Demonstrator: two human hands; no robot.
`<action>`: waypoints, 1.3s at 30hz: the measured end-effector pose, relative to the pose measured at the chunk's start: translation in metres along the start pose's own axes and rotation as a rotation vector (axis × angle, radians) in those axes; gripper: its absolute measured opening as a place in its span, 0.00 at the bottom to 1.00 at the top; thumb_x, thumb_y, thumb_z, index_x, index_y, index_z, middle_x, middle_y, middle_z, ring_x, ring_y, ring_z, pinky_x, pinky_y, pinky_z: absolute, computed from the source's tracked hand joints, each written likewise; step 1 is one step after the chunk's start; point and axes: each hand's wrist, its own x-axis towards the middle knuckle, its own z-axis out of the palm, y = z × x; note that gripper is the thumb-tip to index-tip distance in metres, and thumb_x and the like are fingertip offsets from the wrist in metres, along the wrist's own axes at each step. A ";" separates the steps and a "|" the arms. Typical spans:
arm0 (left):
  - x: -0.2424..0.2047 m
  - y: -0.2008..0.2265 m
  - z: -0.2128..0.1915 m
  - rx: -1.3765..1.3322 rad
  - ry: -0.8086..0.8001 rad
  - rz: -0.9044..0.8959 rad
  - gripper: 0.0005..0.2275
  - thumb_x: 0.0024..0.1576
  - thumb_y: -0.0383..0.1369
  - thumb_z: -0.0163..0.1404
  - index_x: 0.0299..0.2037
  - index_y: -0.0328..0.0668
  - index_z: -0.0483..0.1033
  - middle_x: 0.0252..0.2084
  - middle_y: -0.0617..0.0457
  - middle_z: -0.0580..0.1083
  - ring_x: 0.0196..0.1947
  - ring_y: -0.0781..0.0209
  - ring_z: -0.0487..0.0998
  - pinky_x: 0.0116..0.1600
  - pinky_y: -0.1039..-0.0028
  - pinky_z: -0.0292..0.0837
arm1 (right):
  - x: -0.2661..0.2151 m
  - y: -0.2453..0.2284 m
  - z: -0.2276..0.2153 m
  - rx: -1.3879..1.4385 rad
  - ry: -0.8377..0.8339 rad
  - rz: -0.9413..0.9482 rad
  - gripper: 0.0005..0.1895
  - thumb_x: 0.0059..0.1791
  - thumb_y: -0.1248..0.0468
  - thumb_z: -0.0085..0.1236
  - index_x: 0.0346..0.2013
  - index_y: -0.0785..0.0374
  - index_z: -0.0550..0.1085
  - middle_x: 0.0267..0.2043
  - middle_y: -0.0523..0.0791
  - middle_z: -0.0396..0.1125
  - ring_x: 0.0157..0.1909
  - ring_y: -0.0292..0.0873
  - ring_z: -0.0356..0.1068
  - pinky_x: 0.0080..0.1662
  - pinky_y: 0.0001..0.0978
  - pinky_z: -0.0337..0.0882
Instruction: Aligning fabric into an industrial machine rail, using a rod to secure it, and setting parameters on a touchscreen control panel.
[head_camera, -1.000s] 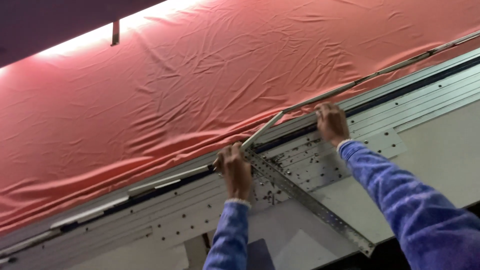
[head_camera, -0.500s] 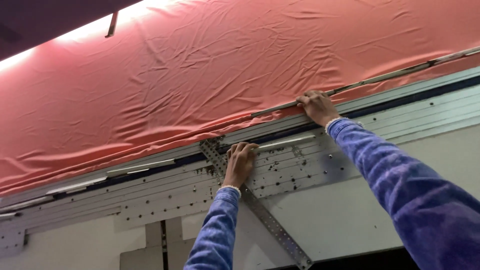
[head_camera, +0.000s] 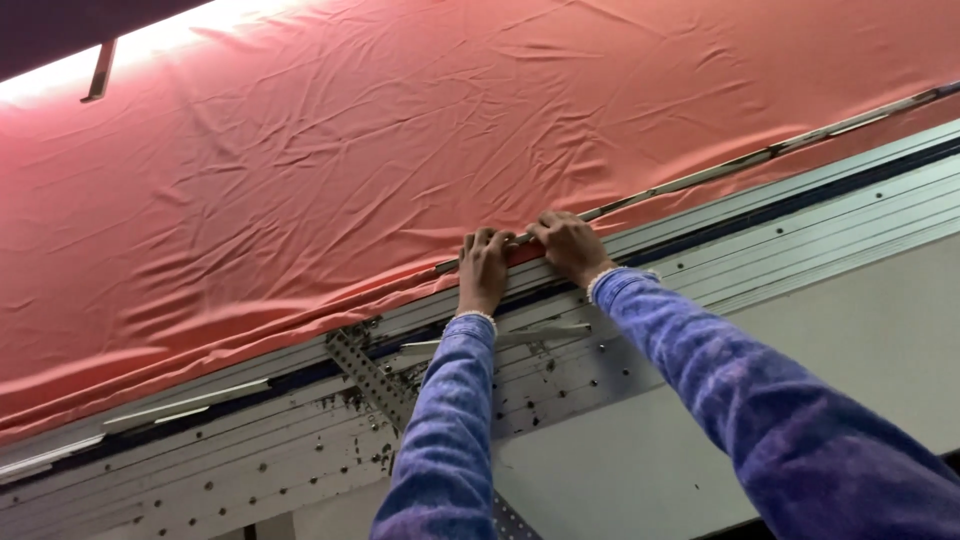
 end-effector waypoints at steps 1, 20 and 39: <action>0.001 -0.003 0.002 0.000 -0.003 -0.002 0.13 0.66 0.49 0.45 0.52 0.58 0.76 0.48 0.59 0.68 0.55 0.59 0.70 0.59 0.66 0.68 | -0.001 -0.001 -0.007 0.002 -0.003 0.000 0.16 0.49 0.66 0.49 0.48 0.44 0.75 0.49 0.38 0.68 0.56 0.46 0.73 0.53 0.37 0.76; -0.048 0.052 -0.017 -0.026 0.123 0.039 0.07 0.66 0.43 0.48 0.43 0.53 0.73 0.47 0.58 0.65 0.50 0.58 0.64 0.55 0.65 0.61 | -0.052 0.043 -0.094 0.442 0.065 -0.073 0.13 0.52 0.71 0.52 0.47 0.53 0.78 0.46 0.45 0.74 0.52 0.54 0.75 0.56 0.45 0.74; 0.003 0.236 0.069 0.053 0.020 -0.053 0.06 0.63 0.38 0.48 0.48 0.55 0.74 0.46 0.57 0.71 0.52 0.59 0.72 0.59 0.68 0.60 | -0.092 0.321 -0.024 0.121 0.037 0.027 0.11 0.56 0.46 0.53 0.44 0.43 0.79 0.52 0.34 0.71 0.57 0.44 0.73 0.62 0.43 0.71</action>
